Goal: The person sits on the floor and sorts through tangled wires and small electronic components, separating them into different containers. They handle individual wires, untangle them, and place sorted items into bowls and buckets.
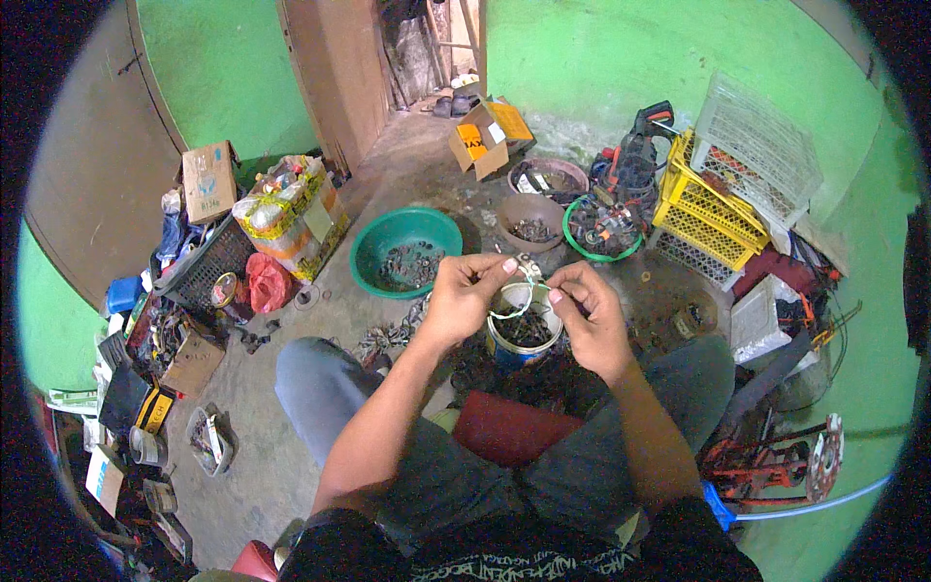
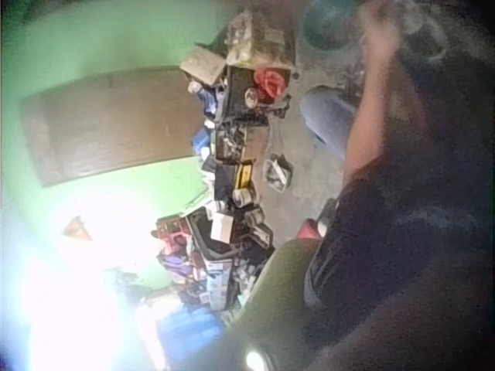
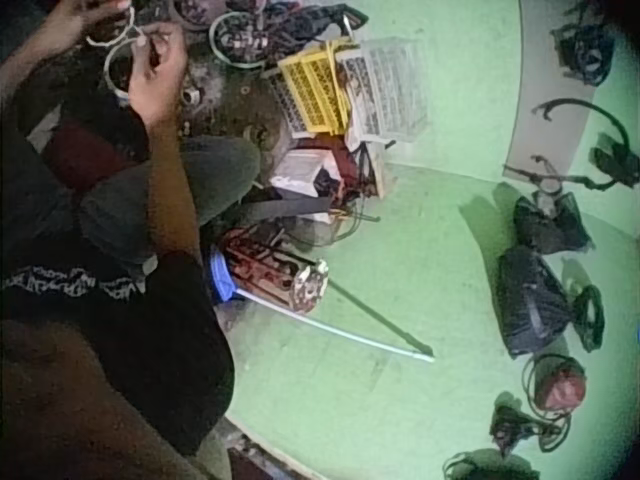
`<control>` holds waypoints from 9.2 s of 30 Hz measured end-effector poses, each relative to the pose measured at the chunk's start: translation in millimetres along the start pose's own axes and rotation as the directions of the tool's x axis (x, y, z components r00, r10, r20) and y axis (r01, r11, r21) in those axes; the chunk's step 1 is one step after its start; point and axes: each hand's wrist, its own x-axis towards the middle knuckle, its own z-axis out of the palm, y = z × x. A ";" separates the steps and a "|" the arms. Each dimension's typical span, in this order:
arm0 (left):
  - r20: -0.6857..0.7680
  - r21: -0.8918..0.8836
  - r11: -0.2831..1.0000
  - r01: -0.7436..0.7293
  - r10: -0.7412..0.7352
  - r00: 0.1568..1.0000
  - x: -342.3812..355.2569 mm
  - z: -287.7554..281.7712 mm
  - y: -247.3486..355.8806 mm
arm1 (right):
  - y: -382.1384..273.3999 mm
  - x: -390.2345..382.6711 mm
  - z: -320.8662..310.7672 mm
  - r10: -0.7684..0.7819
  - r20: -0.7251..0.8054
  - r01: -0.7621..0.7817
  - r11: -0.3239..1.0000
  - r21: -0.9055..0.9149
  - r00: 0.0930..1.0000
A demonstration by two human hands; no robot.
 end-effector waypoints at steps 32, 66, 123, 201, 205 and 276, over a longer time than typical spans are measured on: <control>-0.244 0.374 0.847 -0.378 0.483 0.841 -10.4 30.2 -20.3 | 19.8 -5.1 5.2 0.408 0.196 -0.423 0.599 0.680 0.892; -0.167 0.229 0.948 -0.219 0.261 0.951 -4.6 35.3 -22.1 | 20.7 -1.0 -21.9 0.340 0.349 -0.468 0.385 0.795 0.873; 0.302 0.067 0.961 0.268 -0.276 0.913 -12.2 27.7 0.5 | -2.5 -27.5 -43.7 -0.492 0.044 0.365 0.579 -0.729 0.869; -0.132 -0.106 0.987 0.119 -0.133 0.982 -8.7 56.9 -36.1 | 46.7 -20.9 -1.9 -0.076 -0.180 0.000 0.921 -0.390 0.981; -0.143 -0.167 0.966 0.195 -0.219 0.965 -12.6 57.1 -40.9 | 45.4 -23.6 9.3 0.060 -0.226 -0.077 0.995 -0.070 0.972; -0.267 0.061 0.981 -0.187 0.196 0.944 -8.3 61.9 -45.5 | 37.5 -31.4 14.3 0.150 -0.227 -0.183 0.974 -0.135 0.962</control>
